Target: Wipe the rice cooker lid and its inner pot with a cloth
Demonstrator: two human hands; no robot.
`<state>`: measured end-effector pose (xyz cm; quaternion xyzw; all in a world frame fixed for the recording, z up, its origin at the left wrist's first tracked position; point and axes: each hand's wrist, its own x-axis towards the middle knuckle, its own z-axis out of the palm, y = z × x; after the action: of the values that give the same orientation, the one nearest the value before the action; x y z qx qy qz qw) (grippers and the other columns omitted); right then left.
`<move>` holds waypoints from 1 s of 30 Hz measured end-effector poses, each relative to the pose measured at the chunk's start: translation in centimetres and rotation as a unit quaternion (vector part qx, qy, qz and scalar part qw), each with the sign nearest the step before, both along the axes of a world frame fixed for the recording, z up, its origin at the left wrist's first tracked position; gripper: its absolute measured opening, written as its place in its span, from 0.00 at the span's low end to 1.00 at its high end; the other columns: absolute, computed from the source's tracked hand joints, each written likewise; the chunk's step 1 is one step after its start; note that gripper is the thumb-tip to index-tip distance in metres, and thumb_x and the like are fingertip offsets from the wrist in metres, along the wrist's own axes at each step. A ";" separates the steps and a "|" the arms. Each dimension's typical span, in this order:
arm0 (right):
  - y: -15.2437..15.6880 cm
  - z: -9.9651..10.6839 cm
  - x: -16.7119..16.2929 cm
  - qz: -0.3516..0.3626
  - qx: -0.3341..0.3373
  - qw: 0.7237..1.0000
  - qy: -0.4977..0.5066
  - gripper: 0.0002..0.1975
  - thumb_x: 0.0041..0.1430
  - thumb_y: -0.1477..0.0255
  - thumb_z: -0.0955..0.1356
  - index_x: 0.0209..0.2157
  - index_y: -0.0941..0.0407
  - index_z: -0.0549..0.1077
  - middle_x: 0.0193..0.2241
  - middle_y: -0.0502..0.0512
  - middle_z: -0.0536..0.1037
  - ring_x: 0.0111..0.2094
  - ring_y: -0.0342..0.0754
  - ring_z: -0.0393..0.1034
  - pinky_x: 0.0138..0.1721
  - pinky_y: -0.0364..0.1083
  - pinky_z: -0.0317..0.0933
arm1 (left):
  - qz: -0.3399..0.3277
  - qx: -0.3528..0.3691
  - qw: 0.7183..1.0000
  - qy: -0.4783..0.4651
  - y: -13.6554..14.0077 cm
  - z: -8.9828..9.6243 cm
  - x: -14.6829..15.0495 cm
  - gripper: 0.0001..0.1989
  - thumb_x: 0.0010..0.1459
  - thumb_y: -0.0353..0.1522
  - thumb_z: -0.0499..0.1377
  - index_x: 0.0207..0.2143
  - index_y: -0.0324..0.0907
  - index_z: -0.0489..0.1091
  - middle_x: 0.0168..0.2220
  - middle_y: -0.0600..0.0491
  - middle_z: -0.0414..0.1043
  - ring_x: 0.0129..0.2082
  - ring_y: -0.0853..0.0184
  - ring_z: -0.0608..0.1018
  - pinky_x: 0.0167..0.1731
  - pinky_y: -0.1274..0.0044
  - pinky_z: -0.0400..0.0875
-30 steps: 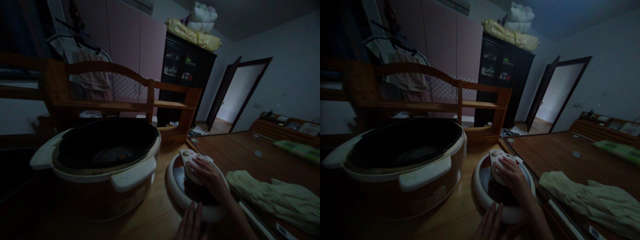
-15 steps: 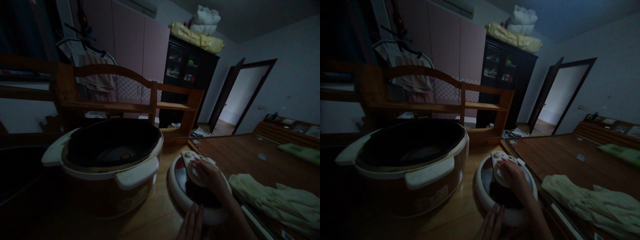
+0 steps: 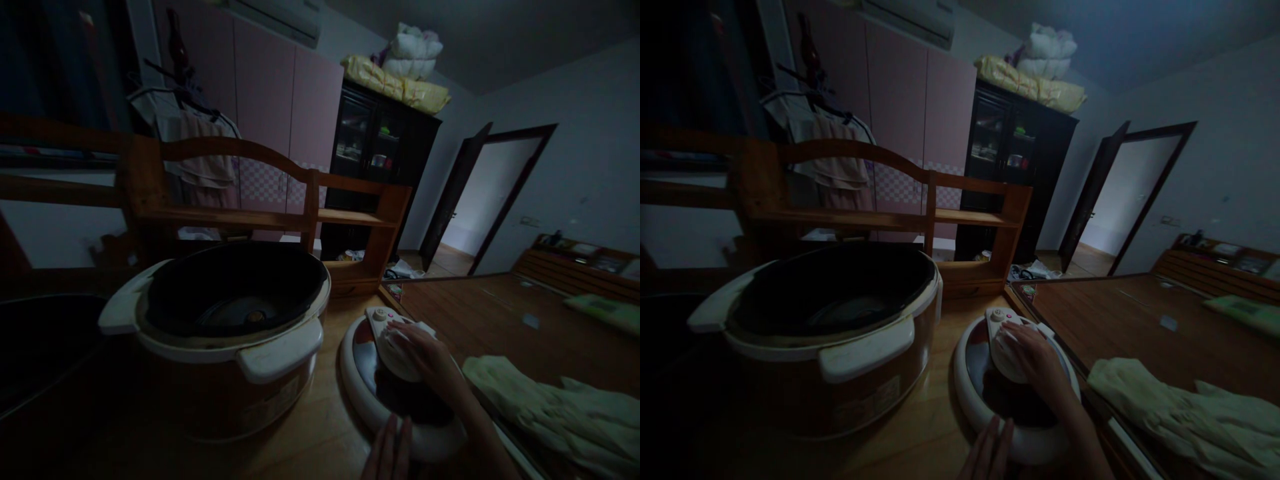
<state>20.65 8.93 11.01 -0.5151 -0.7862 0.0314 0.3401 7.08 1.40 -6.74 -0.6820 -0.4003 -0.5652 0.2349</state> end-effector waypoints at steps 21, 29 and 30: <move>-3.2 -2.2 2.0 0.042 0.045 0.993 -0.102 0.23 0.67 0.74 0.58 0.61 0.47 0.62 0.61 0.53 0.63 0.64 0.53 0.52 0.63 0.61 0.48 | 0.010 0.023 1.000 0.017 -0.2 1.3 -0.3 0.18 0.54 0.44 0.60 0.43 0.45 0.76 0.53 0.57 0.71 0.56 0.66 0.70 0.51 0.79 0.67; -6.8 -2.9 2.7 -0.001 -0.058 0.998 0.012 0.21 0.67 0.70 0.59 0.60 0.47 0.64 0.63 0.50 0.59 0.64 0.54 0.50 0.63 0.56 0.48 | -0.005 0.026 0.999 0.038 -0.4 3.0 -1.0 0.17 0.53 0.43 0.62 0.42 0.44 0.76 0.59 0.57 0.64 0.59 0.65 0.67 0.51 0.79 0.67; -7.3 -3.0 2.9 -0.016 -0.075 0.996 0.047 0.21 0.67 0.68 0.60 0.60 0.47 0.65 0.63 0.50 0.60 0.64 0.55 0.51 0.63 0.56 0.49 | -0.005 0.036 0.998 0.053 -0.3 3.2 -1.2 0.17 0.52 0.43 0.62 0.41 0.44 0.76 0.60 0.57 0.62 0.60 0.64 0.65 0.52 0.79 0.66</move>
<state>23.57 1.64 8.05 -0.5493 -0.7568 0.1090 0.3372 5.92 1.08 -3.50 -0.7041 -0.3634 -0.5435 0.2771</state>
